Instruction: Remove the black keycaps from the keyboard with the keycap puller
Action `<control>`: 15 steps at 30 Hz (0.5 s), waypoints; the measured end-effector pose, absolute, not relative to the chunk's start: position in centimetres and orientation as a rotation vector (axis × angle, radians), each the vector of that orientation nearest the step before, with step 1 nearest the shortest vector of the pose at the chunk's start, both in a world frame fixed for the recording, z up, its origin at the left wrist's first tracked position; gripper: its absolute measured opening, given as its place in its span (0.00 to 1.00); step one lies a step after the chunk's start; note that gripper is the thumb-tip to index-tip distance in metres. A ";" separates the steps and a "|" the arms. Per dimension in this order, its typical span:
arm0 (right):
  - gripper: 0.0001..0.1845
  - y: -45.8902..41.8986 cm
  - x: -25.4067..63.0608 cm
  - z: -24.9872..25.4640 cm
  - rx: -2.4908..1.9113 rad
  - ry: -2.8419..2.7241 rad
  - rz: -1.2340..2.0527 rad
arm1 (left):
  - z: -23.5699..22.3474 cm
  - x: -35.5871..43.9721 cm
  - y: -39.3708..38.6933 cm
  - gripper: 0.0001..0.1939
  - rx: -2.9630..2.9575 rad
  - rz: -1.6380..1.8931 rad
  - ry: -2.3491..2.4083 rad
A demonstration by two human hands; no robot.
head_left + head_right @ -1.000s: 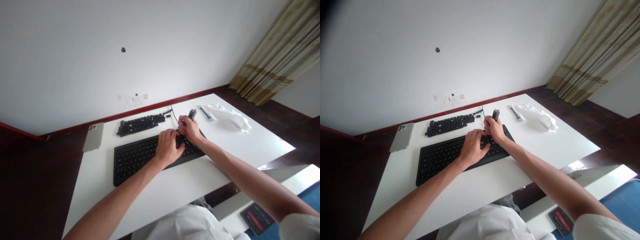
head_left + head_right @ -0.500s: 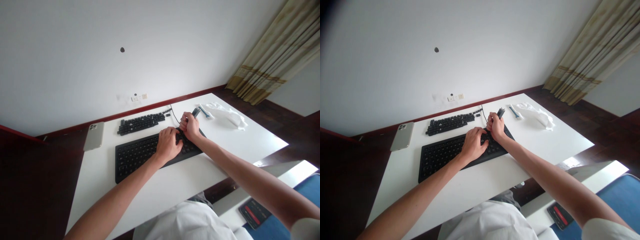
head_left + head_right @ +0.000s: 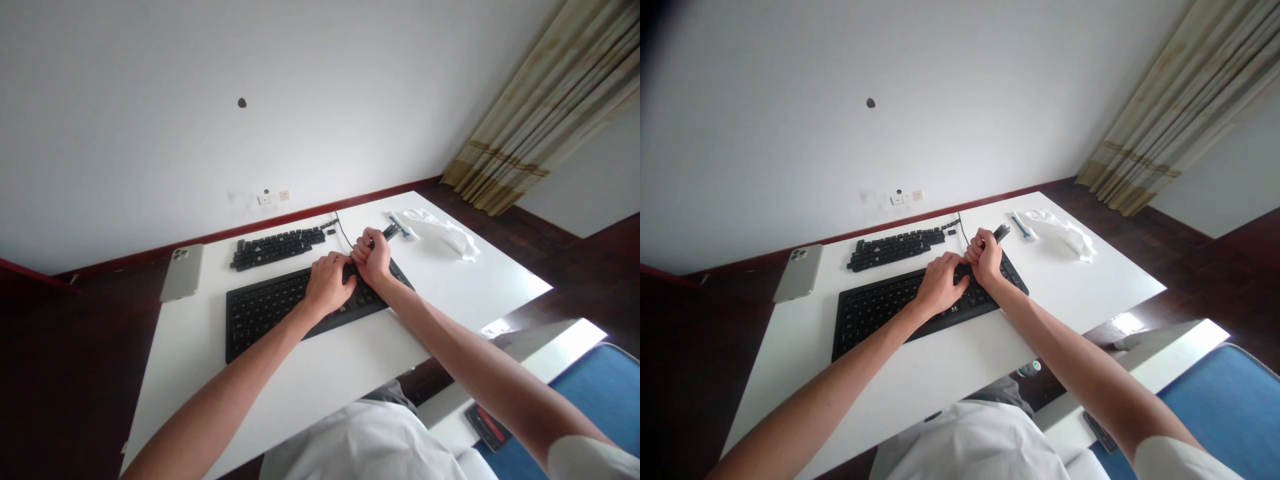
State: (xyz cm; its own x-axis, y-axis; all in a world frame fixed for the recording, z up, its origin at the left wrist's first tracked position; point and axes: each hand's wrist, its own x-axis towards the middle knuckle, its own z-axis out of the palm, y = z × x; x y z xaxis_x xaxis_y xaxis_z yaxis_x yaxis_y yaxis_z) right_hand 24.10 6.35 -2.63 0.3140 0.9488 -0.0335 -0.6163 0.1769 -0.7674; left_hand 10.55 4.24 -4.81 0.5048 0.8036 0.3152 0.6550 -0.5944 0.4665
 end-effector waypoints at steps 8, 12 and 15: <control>0.22 6.1 23.8 -3.1 -0.747 -0.731 1.117 | -4.9 12.0 4.3 0.16 2.697 0.534 1.274; 0.24 5.7 23.8 -3.1 -0.761 -0.850 1.067 | -4.8 12.8 4.6 0.15 2.787 0.462 1.203; 0.25 5.5 23.7 -3.0 -0.794 -0.890 1.040 | -4.7 12.7 4.7 0.17 2.817 0.424 1.194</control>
State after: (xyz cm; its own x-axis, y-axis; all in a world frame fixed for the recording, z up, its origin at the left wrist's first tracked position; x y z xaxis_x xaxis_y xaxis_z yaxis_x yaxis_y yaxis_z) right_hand 23.70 5.46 -3.02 0.2435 0.9425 0.2289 -0.3718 0.3087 -0.8755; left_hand 12.71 4.66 -4.73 0.6639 0.7116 0.2296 0.6971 -0.7002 0.1543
